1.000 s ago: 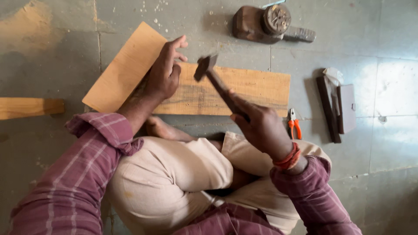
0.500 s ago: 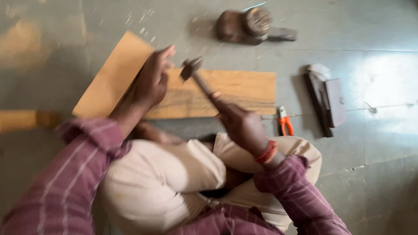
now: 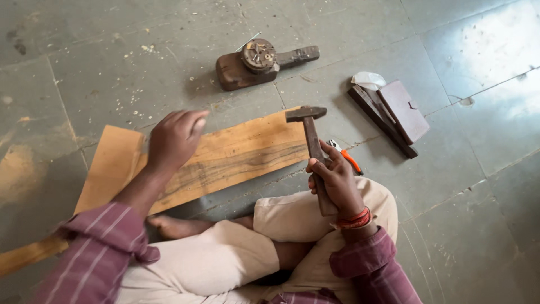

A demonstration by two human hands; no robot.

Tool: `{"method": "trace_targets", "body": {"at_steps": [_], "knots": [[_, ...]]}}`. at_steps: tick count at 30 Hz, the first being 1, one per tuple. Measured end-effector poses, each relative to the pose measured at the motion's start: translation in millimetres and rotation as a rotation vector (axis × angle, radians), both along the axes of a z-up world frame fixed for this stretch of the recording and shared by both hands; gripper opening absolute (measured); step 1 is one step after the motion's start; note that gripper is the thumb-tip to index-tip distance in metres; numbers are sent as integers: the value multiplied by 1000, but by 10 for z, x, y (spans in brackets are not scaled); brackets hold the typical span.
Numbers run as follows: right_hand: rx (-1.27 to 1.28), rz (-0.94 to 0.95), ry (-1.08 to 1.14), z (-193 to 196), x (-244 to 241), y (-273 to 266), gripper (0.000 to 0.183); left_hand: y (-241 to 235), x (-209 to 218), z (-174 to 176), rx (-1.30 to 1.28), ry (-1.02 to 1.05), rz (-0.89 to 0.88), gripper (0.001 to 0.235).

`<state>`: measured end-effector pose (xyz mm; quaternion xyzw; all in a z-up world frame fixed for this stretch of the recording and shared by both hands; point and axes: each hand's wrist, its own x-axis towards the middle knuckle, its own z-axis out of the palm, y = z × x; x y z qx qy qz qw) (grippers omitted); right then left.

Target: The person sits on the floor and hammers nails into a small wooden block. They repeatedly pick up nails from a nearby container and drive them into the wood using a hammer.

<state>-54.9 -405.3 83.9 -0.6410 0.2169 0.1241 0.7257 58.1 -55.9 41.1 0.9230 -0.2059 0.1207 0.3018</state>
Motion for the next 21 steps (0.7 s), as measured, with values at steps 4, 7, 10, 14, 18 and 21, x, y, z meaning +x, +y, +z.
{"method": "trace_targets", "body": {"at_steps": [4, 7, 10, 14, 18, 21], "knots": [[62, -20, 58, -193, -13, -61, 64, -727, 675, -24, 80, -81, -133, 17], [130, 0, 100, -214, -11, -27, 64, -1197, 1149, -156, 245, -318, -112, 26], [131, 31, 135, -144, 1, -37, 64, -1427, 1413, -332, 328, -325, -44, 17], [163, 40, 143, -103, 5, -64, 66, -1440, 1466, -603, 328, -355, -32, 6], [158, 42, 167, -75, -14, -35, 68, -1272, 1470, -813, 391, -338, -92, 4], [177, 50, 166, -43, 18, -59, 69, -1253, 1627, -907, 440, -367, -144, 3]]}}
